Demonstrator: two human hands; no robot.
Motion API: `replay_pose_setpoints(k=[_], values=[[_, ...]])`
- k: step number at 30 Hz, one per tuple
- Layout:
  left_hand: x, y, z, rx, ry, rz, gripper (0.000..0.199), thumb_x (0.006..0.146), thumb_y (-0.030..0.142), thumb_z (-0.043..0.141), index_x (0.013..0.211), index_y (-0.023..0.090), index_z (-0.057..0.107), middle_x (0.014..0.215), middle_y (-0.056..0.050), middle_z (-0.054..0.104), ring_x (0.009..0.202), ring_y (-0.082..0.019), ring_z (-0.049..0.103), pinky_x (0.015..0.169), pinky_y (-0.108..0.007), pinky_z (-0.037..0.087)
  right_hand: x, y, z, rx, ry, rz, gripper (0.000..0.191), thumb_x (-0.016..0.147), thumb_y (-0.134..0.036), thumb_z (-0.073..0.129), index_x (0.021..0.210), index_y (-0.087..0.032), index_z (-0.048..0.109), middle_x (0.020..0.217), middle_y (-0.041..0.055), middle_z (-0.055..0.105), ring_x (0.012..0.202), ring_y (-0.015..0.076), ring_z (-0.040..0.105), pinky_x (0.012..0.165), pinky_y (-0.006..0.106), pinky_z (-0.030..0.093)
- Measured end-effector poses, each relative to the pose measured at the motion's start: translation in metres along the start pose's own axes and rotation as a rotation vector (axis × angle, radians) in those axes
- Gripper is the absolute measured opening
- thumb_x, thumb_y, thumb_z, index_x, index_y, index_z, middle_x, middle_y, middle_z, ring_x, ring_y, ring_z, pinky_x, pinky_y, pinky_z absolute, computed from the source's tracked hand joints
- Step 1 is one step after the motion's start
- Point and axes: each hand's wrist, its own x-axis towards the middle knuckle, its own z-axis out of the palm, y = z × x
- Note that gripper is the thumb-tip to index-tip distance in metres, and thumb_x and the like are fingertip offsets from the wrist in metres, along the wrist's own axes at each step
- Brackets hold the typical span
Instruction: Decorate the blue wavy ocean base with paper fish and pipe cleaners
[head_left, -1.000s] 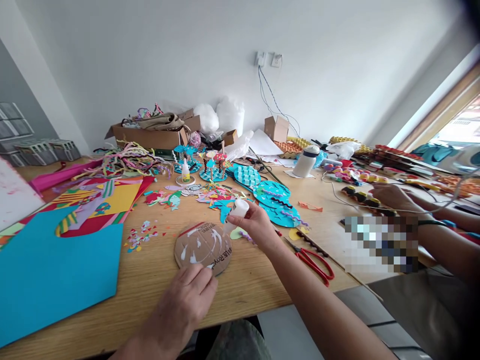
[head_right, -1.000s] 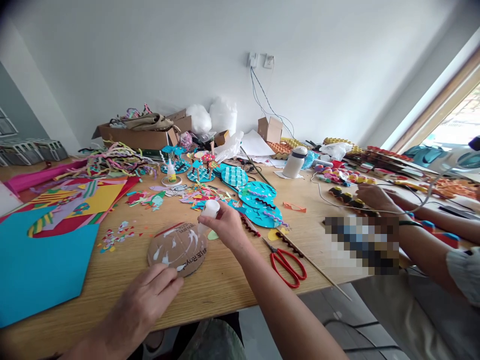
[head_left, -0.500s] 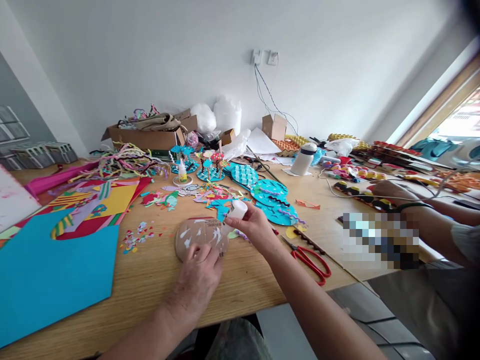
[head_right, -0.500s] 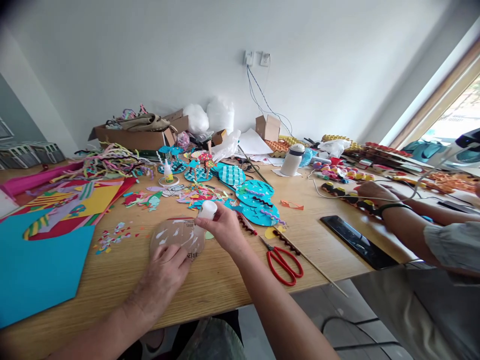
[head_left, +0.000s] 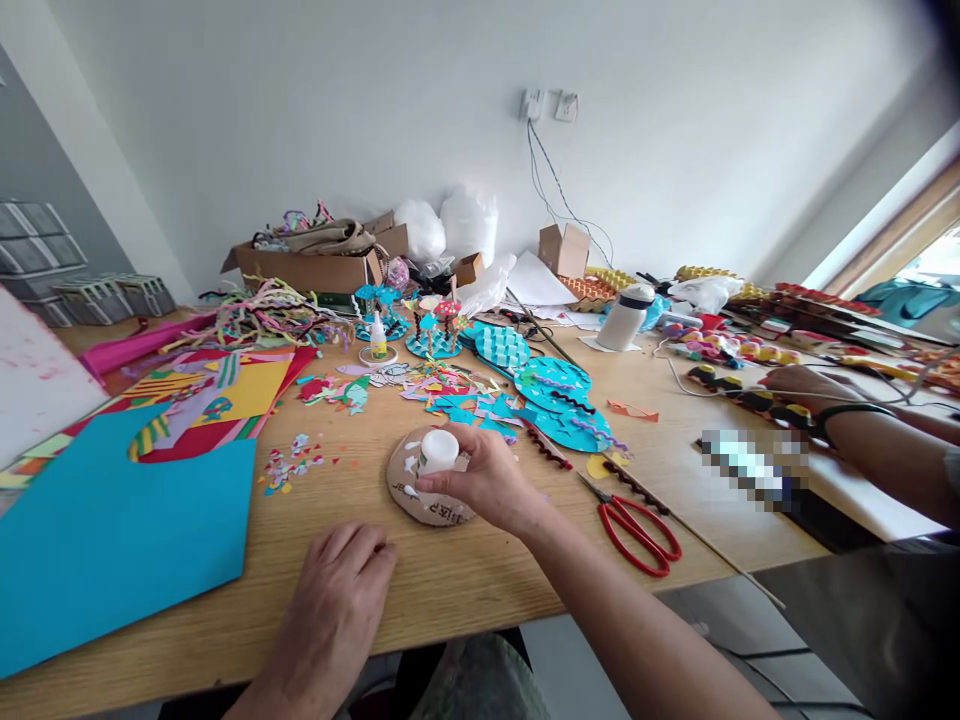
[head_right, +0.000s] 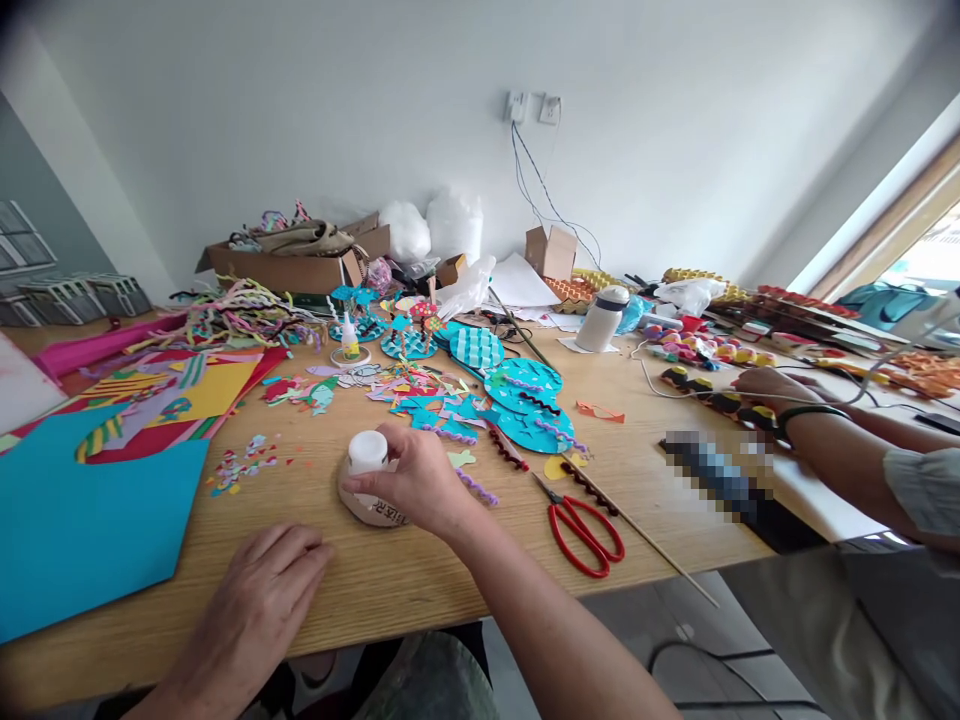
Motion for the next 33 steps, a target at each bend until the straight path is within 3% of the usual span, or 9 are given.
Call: replay_pose_setpoints(k=[9, 17, 20, 27, 31, 33], values=[[-0.003, 0.004, 0.006, -0.017, -0.05, -0.014, 0.023, 0.08, 0.003, 0.041, 0.079, 0.017, 0.058, 0.078, -0.004, 0.058, 0.074, -0.021, 0.05, 0.066, -0.037, 0.041, 0.0, 0.003, 0.001, 0.015, 0.023, 0.002, 0.02, 0.058, -0.028, 0.074, 0.068, -0.018, 0.058, 0.061, -0.0065, 0.055, 0.059, 0.0105, 0.049, 0.054, 0.02, 0.035], [0.0, 0.009, 0.005, -0.041, -0.059, -0.019, 0.022, 0.079, 0.002, 0.043, 0.079, 0.017, 0.06, 0.078, -0.004, 0.059, 0.074, -0.021, 0.051, 0.067, -0.038, 0.043, -0.007, 0.003, -0.01, 0.101, -0.027, 0.048, 0.025, 0.06, -0.029, 0.073, 0.08, -0.019, 0.062, 0.071, -0.0048, 0.059, 0.065, 0.0122, 0.051, 0.058, 0.021, 0.038], [0.001, 0.011, 0.006, -0.055, -0.069, -0.017, 0.024, 0.078, 0.001, 0.043, 0.079, 0.017, 0.06, 0.078, -0.004, 0.059, 0.074, -0.021, 0.051, 0.067, -0.038, 0.043, -0.01, 0.003, -0.013, 0.108, 0.026, 0.085, 0.029, 0.061, -0.03, 0.073, 0.084, -0.019, 0.062, 0.072, -0.0035, 0.059, 0.068, 0.0133, 0.051, 0.06, 0.022, 0.038], [0.002, 0.013, 0.008, -0.043, -0.05, 0.008, 0.026, 0.079, 0.002, 0.039, 0.078, 0.018, 0.06, 0.077, -0.003, 0.06, 0.072, -0.02, 0.052, 0.065, -0.036, 0.044, -0.011, 0.008, -0.004, 0.217, -0.031, 0.006, 0.03, 0.061, -0.029, 0.073, 0.088, -0.021, 0.062, 0.083, -0.0023, 0.06, 0.074, 0.0145, 0.054, 0.065, 0.024, 0.041], [-0.001, 0.016, 0.01, -0.044, -0.025, 0.042, 0.027, 0.08, 0.003, 0.038, 0.085, 0.018, 0.06, 0.079, -0.003, 0.062, 0.074, -0.02, 0.053, 0.067, -0.036, 0.044, -0.015, 0.014, -0.019, 0.18, 0.098, 0.082, 0.023, 0.059, -0.028, 0.074, 0.076, -0.019, 0.062, 0.07, -0.0031, 0.058, 0.068, 0.0141, 0.051, 0.062, 0.025, 0.04], [0.001, 0.021, 0.012, -0.059, -0.034, 0.052, 0.027, 0.079, 0.002, 0.038, 0.085, 0.018, 0.06, 0.081, -0.003, 0.062, 0.076, -0.019, 0.053, 0.069, -0.036, 0.045, -0.017, 0.017, -0.027, 0.28, 0.182, 0.108, 0.023, 0.059, -0.029, 0.075, 0.073, -0.019, 0.06, 0.067, -0.0038, 0.056, 0.065, 0.0132, 0.051, 0.061, 0.024, 0.039]])
